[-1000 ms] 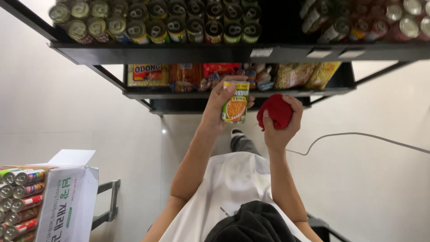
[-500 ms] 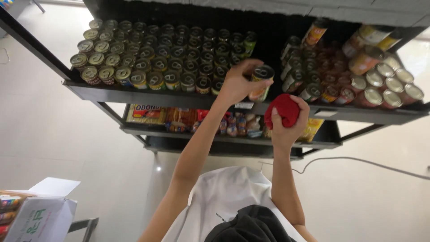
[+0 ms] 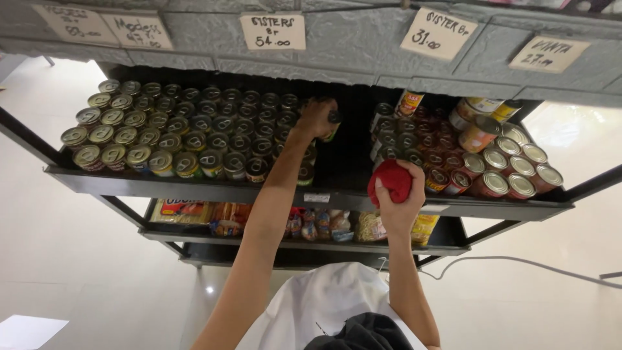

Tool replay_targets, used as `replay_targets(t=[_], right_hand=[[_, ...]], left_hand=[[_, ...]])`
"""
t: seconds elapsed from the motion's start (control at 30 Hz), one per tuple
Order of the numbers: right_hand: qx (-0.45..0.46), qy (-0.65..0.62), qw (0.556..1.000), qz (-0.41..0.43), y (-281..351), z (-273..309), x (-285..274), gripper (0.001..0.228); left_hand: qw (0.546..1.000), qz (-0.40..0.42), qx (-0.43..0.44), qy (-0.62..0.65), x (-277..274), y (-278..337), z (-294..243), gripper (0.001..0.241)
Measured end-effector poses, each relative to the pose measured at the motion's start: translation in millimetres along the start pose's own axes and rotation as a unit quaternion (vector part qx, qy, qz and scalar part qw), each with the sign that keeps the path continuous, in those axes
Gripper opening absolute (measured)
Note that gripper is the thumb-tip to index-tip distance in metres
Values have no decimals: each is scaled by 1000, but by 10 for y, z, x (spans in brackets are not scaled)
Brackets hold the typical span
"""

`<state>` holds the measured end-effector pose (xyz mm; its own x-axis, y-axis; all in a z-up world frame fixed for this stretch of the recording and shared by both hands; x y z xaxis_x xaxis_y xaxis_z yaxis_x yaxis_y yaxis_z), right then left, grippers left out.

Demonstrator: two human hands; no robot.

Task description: The recorder is removing canned food items from a cardboard box, wiping them with a cloth, and placing them onto retail store shelves.

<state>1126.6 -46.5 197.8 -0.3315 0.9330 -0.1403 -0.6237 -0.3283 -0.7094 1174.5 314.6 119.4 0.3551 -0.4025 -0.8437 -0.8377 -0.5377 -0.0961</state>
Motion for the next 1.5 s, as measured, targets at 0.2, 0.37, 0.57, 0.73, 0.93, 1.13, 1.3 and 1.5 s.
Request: replay_targets(t=[0.2,0.37,0.57,0.73,0.93,1.13,1.3,1.5], right_hand=[[5,26,999,27,-68,-21,95,49],[11,23,998,56,30,-41,260,50],[40,-6,990,133,348,46,794,50],[30,-96,959,267,1047,810,1720,47],[-14,-215,890,401,2220,2004,2613,47],[-61,-268,800,533,3318,3175,3044,49],[-75,-317,712,622,4056,3789,3441,50],[-74,-326,649,684,4832,4414,4182,48]], left_hand=[[997,-53,4,-53,127,-96,136,55],[991,-128,3,-35,-284,759,-251,50],[960,-255,50,103,-919,2950,-412,24],[907,-368,-66,193,-1100,4981,202,23],[780,-537,-238,215,-1181,7033,702,19],[684,-609,-339,217,-1281,8403,758,18],[604,-691,-350,190,-1299,9229,885,18],[553,-724,-387,143,-1469,9983,1337,20]])
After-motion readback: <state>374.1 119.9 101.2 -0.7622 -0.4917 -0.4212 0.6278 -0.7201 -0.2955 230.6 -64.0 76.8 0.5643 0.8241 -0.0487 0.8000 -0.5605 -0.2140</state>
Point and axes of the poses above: each hand's wrist, its own y-axis away from the middle knuckle, its own x-axis out of the palm, z = x × y, the point moved 10 cm from there along -y, towards the middle knuckle, and after that the axes turned 7 degrees about y, right-handed, at the moved point
